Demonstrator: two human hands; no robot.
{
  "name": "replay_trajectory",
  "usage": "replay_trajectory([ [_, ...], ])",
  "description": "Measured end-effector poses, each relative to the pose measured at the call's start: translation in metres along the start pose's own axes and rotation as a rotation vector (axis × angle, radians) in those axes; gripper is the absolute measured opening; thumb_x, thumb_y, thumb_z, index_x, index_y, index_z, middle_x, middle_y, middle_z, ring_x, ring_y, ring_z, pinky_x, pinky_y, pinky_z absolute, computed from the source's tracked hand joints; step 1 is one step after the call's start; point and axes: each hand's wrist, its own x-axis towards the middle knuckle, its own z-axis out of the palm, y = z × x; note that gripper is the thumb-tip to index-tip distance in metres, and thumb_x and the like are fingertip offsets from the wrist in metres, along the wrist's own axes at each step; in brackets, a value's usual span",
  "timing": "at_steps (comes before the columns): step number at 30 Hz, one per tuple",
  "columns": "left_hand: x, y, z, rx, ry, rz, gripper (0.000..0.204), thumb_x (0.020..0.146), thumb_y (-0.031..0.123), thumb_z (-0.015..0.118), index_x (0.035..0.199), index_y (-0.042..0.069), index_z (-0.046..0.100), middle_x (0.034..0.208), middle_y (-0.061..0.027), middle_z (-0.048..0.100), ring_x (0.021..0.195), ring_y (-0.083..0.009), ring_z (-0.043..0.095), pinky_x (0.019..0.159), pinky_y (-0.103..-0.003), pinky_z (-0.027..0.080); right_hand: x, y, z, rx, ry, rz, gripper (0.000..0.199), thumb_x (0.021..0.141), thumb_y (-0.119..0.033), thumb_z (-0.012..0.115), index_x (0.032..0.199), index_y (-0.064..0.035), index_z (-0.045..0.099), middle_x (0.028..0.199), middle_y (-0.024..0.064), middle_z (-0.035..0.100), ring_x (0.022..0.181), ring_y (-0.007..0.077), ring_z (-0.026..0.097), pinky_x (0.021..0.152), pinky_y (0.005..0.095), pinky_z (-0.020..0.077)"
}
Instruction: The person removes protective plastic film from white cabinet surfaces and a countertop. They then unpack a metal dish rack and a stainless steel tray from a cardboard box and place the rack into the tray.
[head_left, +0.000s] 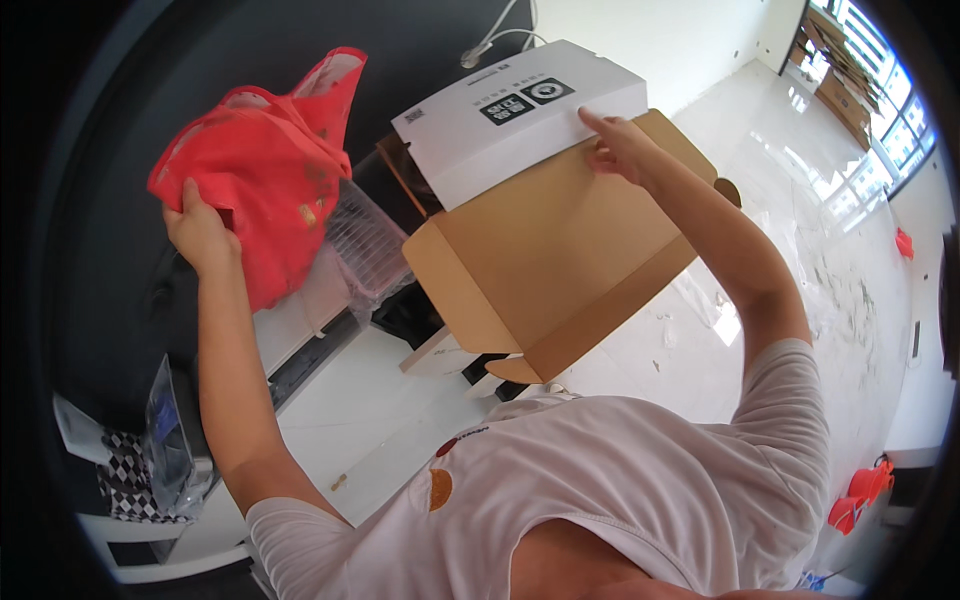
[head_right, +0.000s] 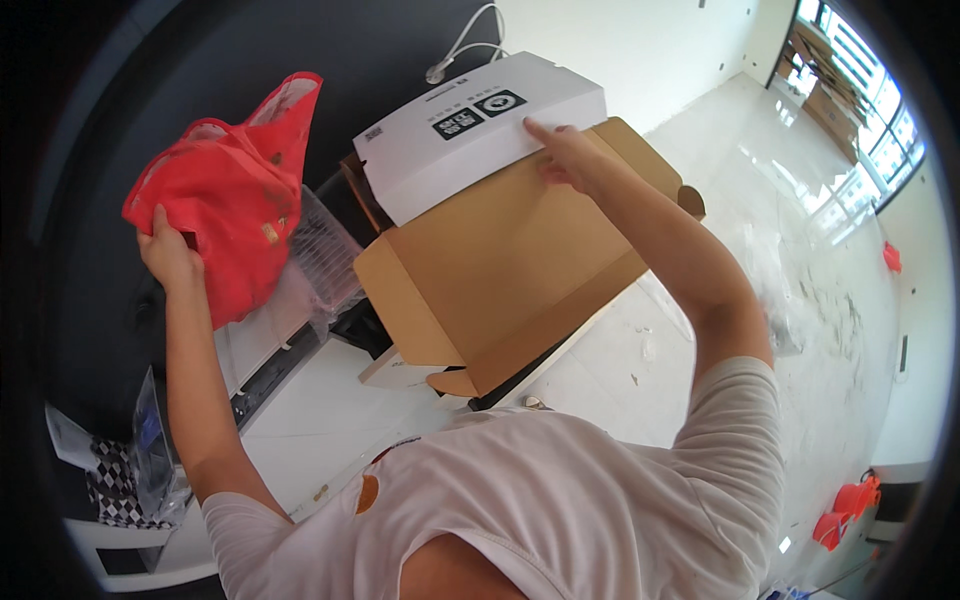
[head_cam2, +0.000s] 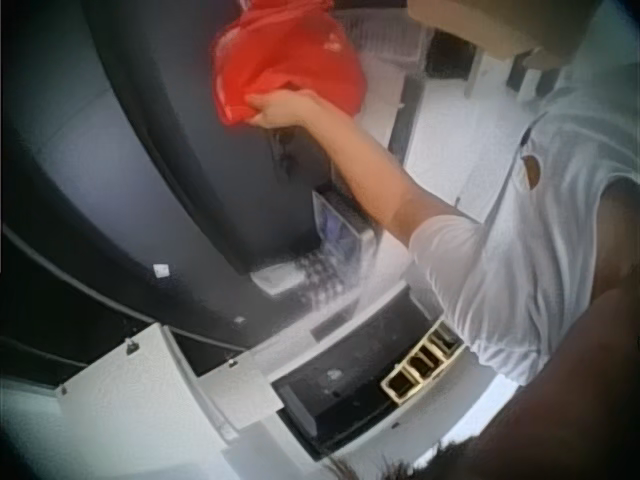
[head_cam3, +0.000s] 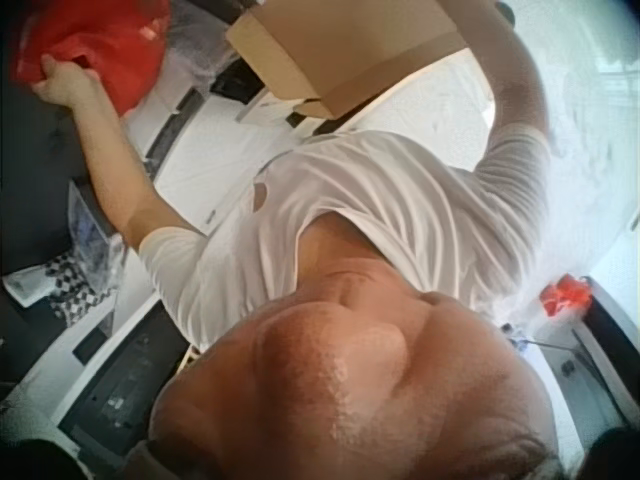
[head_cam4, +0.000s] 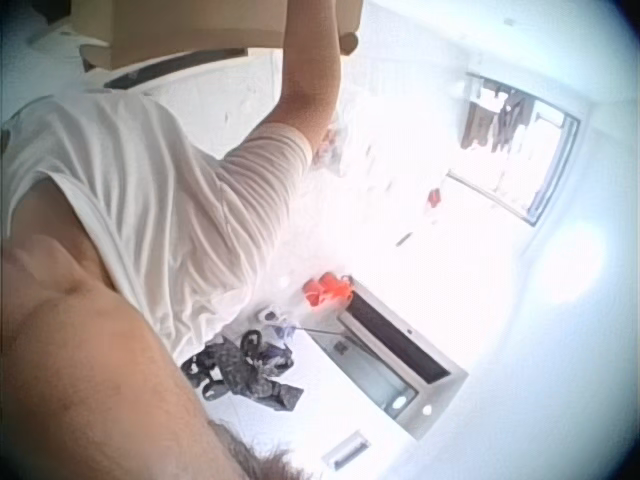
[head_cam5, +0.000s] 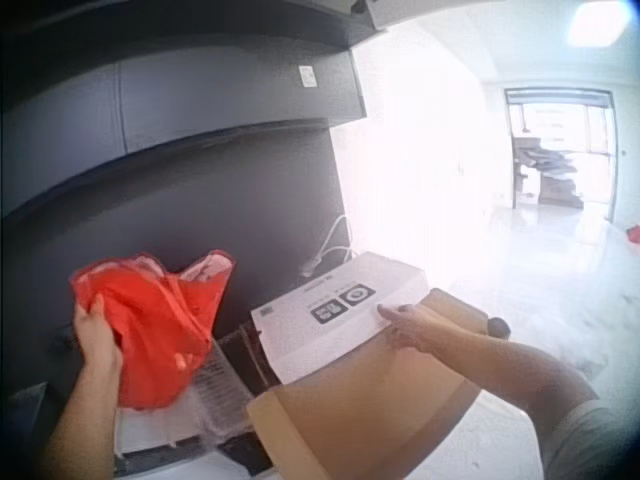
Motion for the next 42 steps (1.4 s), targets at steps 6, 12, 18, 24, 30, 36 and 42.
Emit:
replay_trajectory([
  [6, 0.053, 0.008, -0.080, -0.149, 0.209, 0.134, 0.031, 0.092, 0.006, 0.055, 0.121, -0.004, 0.052, 0.113, -0.0157, 0.059, 0.095, -0.0246, 0.060, 0.081, -0.034, 0.051, 0.067, -0.002, 0.024, 0.312, 0.287, 0.111, 0.095, 0.073, -0.035, 0.079, 0.135, -0.0008, 0.015, 0.117, 0.0206, 0.045, 0.094, 0.0349, 0.056, 0.060, 0.0393, 0.0575],
  [12, 0.083, 0.026, -0.159, 0.008, 0.443, 0.358, 0.028, 0.089, 0.004, 0.057, 0.116, -0.005, 0.055, 0.109, -0.0161, 0.060, 0.090, -0.0235, 0.060, 0.079, -0.031, 0.050, 0.050, -0.014, 0.052, 0.114, 0.198, 0.054, 0.082, 0.075, -0.043, 0.075, 0.127, 0.0006, 0.028, 0.108, 0.0198, 0.054, 0.077, 0.0315, 0.063, 0.055, 0.0379, 0.0578],
  [18, 0.084, 0.000, -0.166, 0.493, 0.511, 0.551, 0.027, 0.089, 0.011, 0.061, 0.110, -0.006, 0.057, 0.105, -0.0168, 0.062, 0.089, -0.0225, 0.060, 0.080, -0.031, 0.048, 0.037, -0.014, 0.029, -0.534, 0.032, 0.067, 0.053, 0.084, -0.050, 0.063, 0.103, -0.0006, 0.057, 0.079, 0.0116, 0.060, 0.054, 0.0208, 0.062, 0.050, 0.0340, 0.0547],
  [24, 0.032, -0.059, -0.148, 0.792, 0.130, 0.598, 0.039, 0.089, 0.023, 0.065, 0.113, -0.005, 0.054, 0.104, -0.0219, 0.062, 0.091, -0.0327, 0.062, 0.082, -0.035, 0.049, -0.025, 0.019, -0.005, -0.837, -0.039, -0.341, 0.032, 0.084, -0.033, 0.066, 0.092, -0.0024, 0.059, 0.074, 0.0092, 0.061, 0.063, 0.0190, 0.063, 0.060, 0.0306, 0.0539],
  [30, -0.021, -0.089, -0.129, 1.122, -0.186, 0.619, 0.052, 0.082, 0.032, 0.072, 0.118, 0.001, 0.053, 0.119, -0.0182, 0.057, 0.111, -0.0374, 0.053, 0.093, -0.046, 0.042, -0.180, 0.042, -0.022, -1.144, -0.556, -0.523, 0.070, 0.060, -0.044, 0.084, 0.115, -0.0106, 0.058, 0.128, 0.0109, 0.050, 0.127, 0.0348, 0.038, 0.107, 0.0452, 0.0325],
  [36, -0.141, -0.046, 0.065, 0.782, -0.922, 0.976, 0.066, 0.071, 0.025, 0.078, 0.128, 0.007, 0.050, 0.127, -0.0154, 0.049, 0.120, -0.0329, 0.046, 0.097, -0.049, 0.037, -0.198, 0.111, -0.031, -1.474, 0.110, -0.992, 0.044, 0.073, -0.016, 0.072, 0.112, -0.0075, 0.053, 0.106, 0.0097, 0.056, 0.107, 0.0305, 0.051, 0.098, 0.0497, 0.0378],
  [42, -0.181, -0.073, 0.159, 0.946, -1.264, 0.868, 0.073, 0.075, 0.023, 0.074, 0.140, 0.020, 0.042, 0.146, -0.0076, 0.036, 0.128, -0.0323, 0.039, 0.100, -0.051, 0.035, -0.196, 0.109, -0.034, -1.220, 0.224, -1.250, 0.014, 0.074, -0.004, 0.062, 0.086, -0.0062, 0.055, 0.082, 0.0051, 0.052, 0.078, 0.0245, 0.055, 0.077, 0.0403, 0.0446],
])
